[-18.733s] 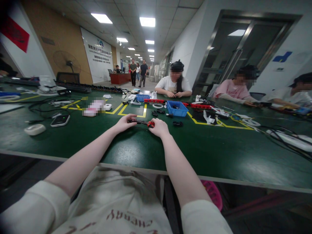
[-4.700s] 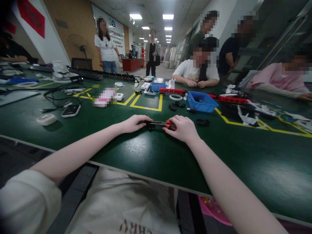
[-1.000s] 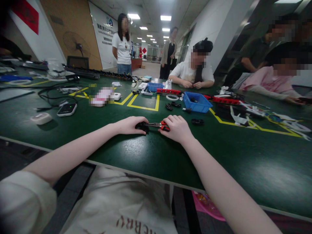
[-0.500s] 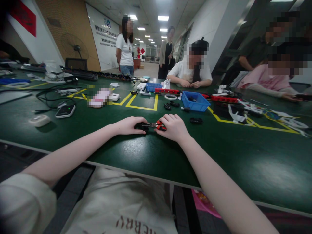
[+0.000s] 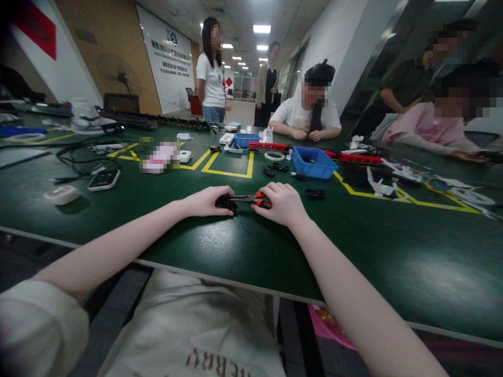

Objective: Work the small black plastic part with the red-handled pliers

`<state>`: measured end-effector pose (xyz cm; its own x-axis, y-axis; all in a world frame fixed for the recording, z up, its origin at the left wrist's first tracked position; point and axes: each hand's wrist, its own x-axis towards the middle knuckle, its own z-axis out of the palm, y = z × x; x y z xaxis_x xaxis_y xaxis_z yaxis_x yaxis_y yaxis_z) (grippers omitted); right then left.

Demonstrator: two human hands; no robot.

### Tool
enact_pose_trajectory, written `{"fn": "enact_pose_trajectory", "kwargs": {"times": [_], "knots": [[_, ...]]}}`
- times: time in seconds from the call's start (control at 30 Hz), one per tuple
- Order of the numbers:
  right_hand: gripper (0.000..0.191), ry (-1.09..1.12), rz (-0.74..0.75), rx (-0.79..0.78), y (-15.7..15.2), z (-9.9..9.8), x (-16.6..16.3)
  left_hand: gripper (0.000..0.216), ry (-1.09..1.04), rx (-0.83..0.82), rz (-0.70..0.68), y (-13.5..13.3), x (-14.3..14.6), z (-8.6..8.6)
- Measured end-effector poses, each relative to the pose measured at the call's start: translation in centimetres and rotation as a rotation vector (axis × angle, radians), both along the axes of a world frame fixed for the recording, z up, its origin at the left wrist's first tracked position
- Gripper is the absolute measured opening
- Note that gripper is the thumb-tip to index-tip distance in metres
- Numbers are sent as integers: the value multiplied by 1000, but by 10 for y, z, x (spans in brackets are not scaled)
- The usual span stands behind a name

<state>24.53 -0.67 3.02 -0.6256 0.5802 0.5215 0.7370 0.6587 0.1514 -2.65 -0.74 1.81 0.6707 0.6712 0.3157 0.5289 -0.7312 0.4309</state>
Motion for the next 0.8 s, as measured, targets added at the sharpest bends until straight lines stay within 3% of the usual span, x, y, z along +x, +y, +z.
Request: {"fn": "enact_pose_trajectory", "kwargs": {"times": [0.8], "knots": [[37,15,1,0,-1,2,1,42,-9,-3,55,-1,-1,0]]}}
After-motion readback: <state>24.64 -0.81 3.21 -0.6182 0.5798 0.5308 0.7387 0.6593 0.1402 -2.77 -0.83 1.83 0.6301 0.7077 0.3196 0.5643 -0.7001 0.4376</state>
